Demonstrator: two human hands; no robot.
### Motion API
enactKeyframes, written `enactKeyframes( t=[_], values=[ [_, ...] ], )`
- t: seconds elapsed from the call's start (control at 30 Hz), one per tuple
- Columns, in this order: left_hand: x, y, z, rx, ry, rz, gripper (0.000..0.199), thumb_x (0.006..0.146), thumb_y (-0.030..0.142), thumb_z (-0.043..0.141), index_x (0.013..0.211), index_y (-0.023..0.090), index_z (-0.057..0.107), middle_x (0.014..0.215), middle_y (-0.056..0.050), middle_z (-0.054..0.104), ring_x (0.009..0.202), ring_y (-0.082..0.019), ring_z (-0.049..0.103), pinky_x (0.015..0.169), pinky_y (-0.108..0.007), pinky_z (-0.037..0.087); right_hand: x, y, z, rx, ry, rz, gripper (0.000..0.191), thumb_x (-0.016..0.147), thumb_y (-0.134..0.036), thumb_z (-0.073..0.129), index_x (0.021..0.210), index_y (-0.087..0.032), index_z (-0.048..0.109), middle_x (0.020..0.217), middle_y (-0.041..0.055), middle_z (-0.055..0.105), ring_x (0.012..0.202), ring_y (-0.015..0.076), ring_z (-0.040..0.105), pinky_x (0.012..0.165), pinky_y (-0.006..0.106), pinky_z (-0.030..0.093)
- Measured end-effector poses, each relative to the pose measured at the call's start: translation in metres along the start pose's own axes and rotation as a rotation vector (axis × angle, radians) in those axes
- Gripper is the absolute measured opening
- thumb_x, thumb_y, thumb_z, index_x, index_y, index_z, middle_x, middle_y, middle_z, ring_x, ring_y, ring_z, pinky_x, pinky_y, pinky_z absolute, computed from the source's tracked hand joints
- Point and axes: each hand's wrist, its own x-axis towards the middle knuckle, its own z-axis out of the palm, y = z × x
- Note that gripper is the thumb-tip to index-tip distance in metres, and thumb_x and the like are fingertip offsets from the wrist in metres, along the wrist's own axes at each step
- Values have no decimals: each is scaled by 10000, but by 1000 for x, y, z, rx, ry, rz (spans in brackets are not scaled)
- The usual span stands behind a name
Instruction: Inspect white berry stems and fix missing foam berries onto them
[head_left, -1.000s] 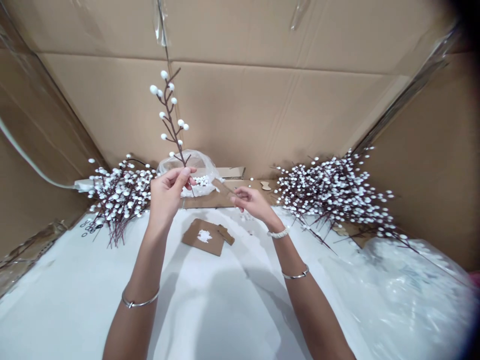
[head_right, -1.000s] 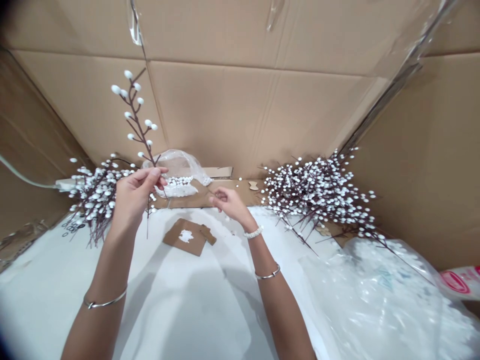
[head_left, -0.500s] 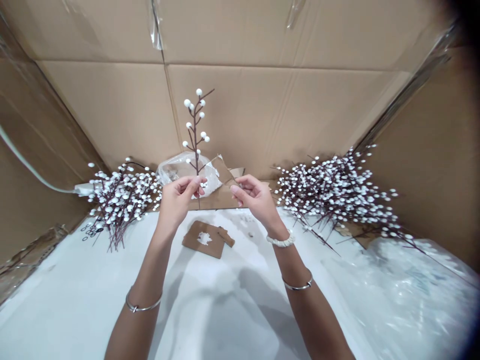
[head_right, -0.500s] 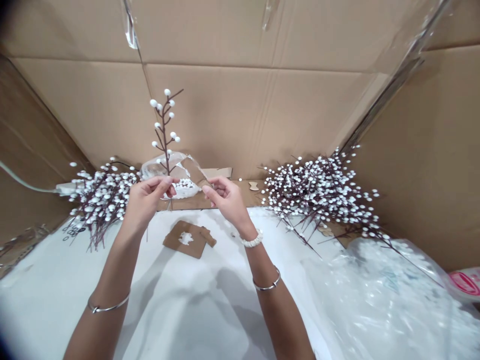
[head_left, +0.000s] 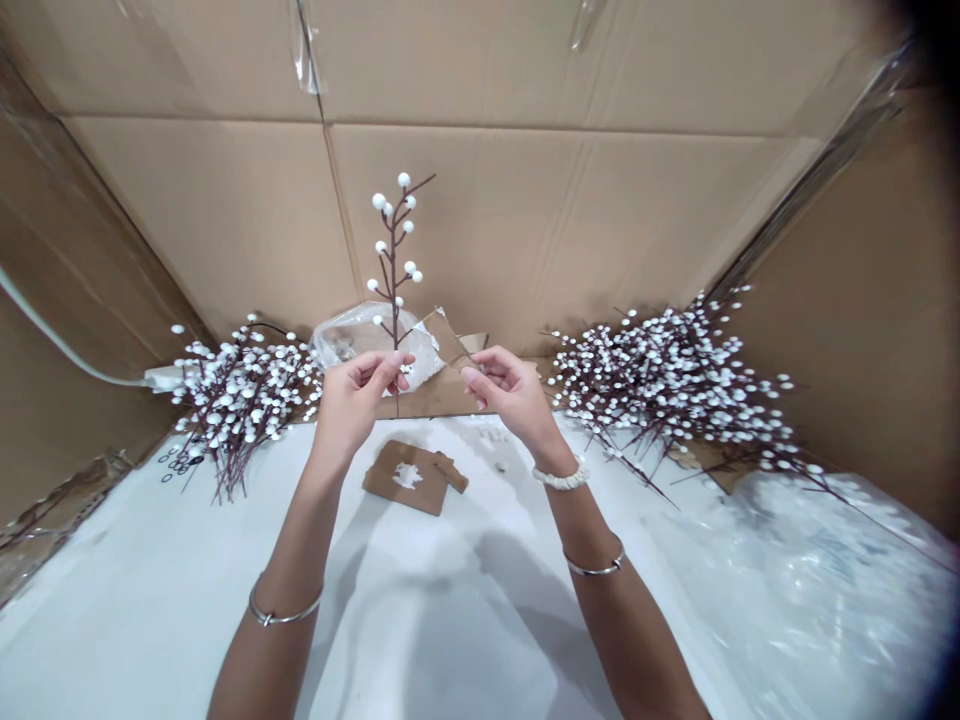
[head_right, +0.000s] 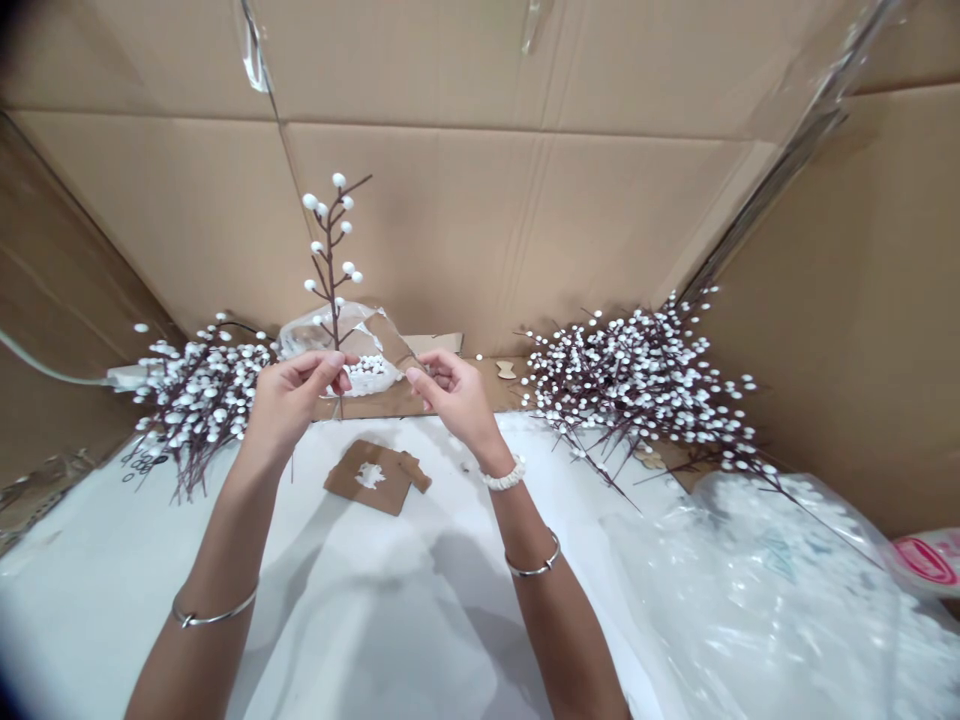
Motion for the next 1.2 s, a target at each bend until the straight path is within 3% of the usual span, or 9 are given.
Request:
enactKeyframes(
  t=[0.13,0.37,0.57,0.77,0.93,1.2],
  values=[
    [0,-1,0,5,0,3,218,836,310,624,830,126,740,626,-3,632,599,-84,536,626,-185,443,-1,0,-1,-17,-5,-3,294,767,-427,722,865,-181,595,631,-34,605,518,65,516,475,182,432],
    [-1,0,0,29,-10,17,256,841,300,607,647,143,663,654,-23,654,620,-89,554,630,-181,454,-2,-3,0,-24,0,-5,296,764,-432,722,859,-181,597,631,-31,595,531,70,518,479,186,430],
    [0,0,0,30,-11,17,242,831,300,610,650,148,662,651,-24,653,621,-94,558,624,-183,458,-2,-5,0,-40,-9,5,305,758,-438,724,853,-179,595,628,-32,591,504,63,492,476,193,423],
    [-1,-1,2,26,-15,16,213,834,308,606,730,146,696,643,-14,643,603,-90,548,628,-187,463,-2,-5,-1,-26,9,-3,324,740,-453,735,847,-181,596,647,-27,574,597,89,553,481,184,425],
    [0,0,1,38,-11,12,244,830,316,604,666,149,672,645,-27,649,630,-104,567,645,-198,473,-2,-3,-2,-27,2,-6,325,745,-458,730,852,-182,596,655,-27,571,602,86,553,483,182,427],
    [0,2,1,61,-2,-5,247,807,309,611,615,159,653,639,-38,651,644,-124,582,647,-215,479,-1,-11,-4,-11,152,-76,315,746,-449,726,856,-193,578,652,-35,579,544,68,499,491,203,429]
  ],
)
